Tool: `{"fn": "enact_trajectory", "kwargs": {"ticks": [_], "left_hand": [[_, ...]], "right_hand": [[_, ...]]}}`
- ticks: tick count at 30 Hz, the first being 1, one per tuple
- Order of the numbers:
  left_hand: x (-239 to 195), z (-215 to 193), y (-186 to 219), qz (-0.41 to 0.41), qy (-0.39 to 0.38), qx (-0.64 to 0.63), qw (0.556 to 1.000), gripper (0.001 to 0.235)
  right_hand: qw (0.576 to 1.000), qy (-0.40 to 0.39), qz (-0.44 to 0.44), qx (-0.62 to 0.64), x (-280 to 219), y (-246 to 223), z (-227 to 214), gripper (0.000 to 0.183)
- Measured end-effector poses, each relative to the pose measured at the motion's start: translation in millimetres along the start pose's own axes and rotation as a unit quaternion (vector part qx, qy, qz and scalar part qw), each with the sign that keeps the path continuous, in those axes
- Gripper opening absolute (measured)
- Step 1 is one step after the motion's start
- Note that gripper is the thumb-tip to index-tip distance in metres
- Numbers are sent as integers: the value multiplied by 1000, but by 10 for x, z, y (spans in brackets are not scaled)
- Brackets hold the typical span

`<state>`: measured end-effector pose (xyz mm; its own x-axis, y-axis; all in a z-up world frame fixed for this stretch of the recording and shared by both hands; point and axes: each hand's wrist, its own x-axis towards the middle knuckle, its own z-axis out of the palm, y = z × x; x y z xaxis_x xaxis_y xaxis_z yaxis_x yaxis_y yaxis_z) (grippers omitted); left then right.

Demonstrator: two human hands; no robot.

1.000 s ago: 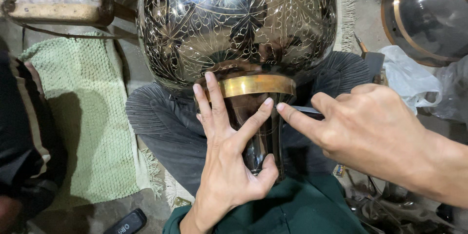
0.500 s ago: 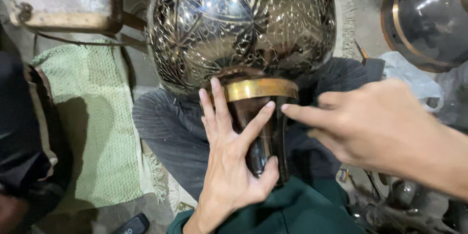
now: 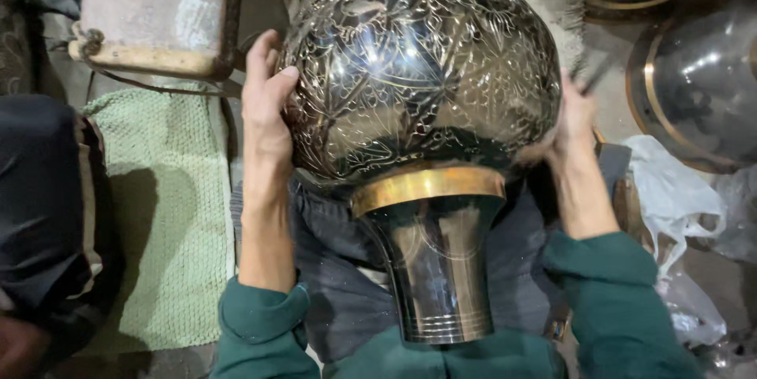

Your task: The person is engraving a decorative pattern onto the neck of a large, polished metal vase using a handheld chisel-like tool. They hold the vase steady with one hand while carefully carving lines with the other, occasionally rotating the vase to access different areas.

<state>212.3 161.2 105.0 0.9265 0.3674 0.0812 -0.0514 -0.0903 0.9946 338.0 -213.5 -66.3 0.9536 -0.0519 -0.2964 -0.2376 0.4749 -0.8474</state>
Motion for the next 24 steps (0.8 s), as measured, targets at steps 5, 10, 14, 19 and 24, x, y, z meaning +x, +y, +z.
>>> {"fn": "enact_trajectory", "kwargs": {"ticks": [5,10,14,19,24], "left_hand": [[35,24,-19,-37,-10,-82,996,82],[-87,-151,-367,-12,-15,-70,997,82],[-216,-311,-983,-26,-15,-235,972,81],[-437,-299,-1894,-153,110,-381,905,61],[-643,-133,-2473,-121,56,-552,823,49]], "right_hand": [[955,-83,275,69,148,427,-187,41],[964,-119,239,-14,148,395,-175,41],[985,-71,-22,-156,-41,-220,172,31],[861,-14,-257,-438,-719,-983,813,27],[752,-11,-324,-574,-1107,-1243,1197,30]]}}
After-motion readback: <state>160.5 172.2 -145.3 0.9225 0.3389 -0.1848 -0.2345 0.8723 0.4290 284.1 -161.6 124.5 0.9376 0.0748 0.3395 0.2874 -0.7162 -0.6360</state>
